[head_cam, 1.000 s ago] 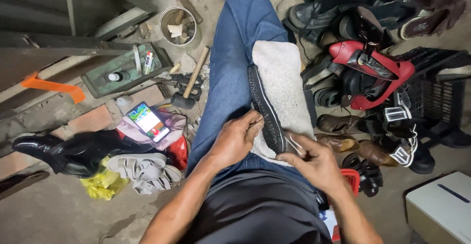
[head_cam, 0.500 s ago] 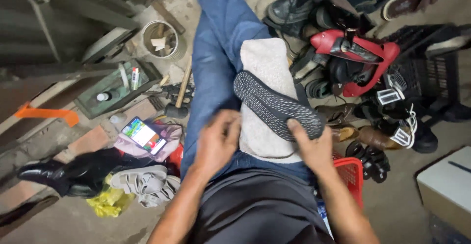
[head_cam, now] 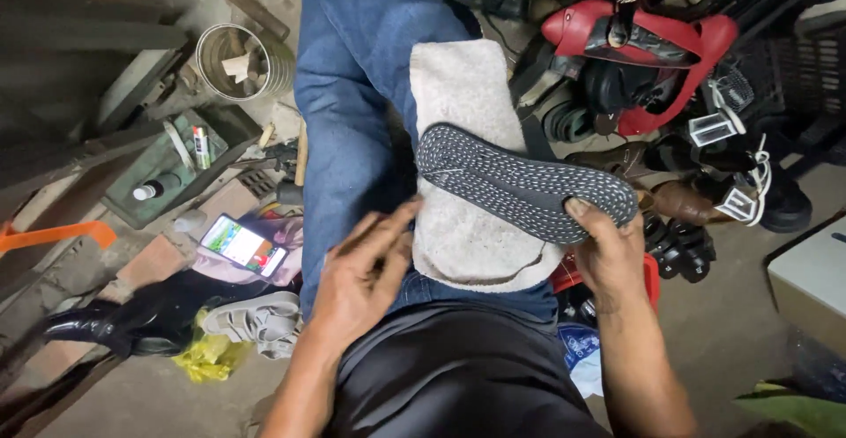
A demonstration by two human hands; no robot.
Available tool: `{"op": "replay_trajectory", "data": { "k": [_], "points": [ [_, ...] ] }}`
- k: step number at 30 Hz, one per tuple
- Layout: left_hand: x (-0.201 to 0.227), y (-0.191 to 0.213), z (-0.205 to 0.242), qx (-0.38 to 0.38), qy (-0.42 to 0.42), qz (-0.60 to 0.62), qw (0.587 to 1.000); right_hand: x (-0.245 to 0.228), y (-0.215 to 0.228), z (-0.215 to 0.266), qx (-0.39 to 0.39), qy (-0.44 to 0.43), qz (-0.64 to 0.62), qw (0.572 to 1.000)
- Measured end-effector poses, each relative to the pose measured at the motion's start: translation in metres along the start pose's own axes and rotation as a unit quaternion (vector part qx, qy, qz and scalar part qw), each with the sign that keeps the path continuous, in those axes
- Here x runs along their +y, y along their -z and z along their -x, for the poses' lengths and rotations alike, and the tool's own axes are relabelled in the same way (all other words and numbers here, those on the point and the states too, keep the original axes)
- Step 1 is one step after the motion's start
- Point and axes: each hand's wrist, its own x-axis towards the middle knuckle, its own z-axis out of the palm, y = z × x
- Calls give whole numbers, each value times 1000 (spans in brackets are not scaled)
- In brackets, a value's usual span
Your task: The person sits on the floor and sews the sole of a black slipper using a needle and thread. They hold the slipper on a white cloth placed on their lap and repeatedly push the needle through the sole to stitch it.
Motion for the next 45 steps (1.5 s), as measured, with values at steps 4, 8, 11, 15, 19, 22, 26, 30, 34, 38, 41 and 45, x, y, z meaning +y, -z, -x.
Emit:
{"op": "replay_trajectory", "data": {
  "k": [4,8,11,15,19,22,26,30,34,38,41,45],
  "points": [
    [5,-11,-11,-18,-19,-60,998,-6,4,-6,-26,11,19,999],
    [9,-16,-15,-21,-41,-123,991,-12,-4,-7,-29,38,20,999],
    [9,-16,-14,-21,-45,-143,988,-11,-5,-8,-34,45,15,998],
    [14,-16,-15,-22,-49,-152,987,-9,-2,-7,-38,41,9,998],
    [16,-17,-14,-17,-61,-178,982,-4,1,-7,-39,49,8,998],
    [21,-14,-15,-14,-76,-205,976,-7,-2,-7,-45,57,18,997],
    [23,-4,-18,-42,-80,-238,967,-13,-13,-1,-61,64,40,995],
    [24,9,-22,-92,-56,-231,967,24,12,39,-96,26,273,957],
    [14,20,-27,-100,-54,-252,961,-1,-48,25,-125,103,229,960],
    [11,28,-37,-141,-58,-223,963,-21,-63,26,-171,163,253,938],
    [5,25,-44,-153,-79,-237,956,-40,-83,30,-178,183,273,928],
    [-7,15,-51,-141,-102,-236,956,-47,-97,36,-168,216,321,907]
  ]
}}
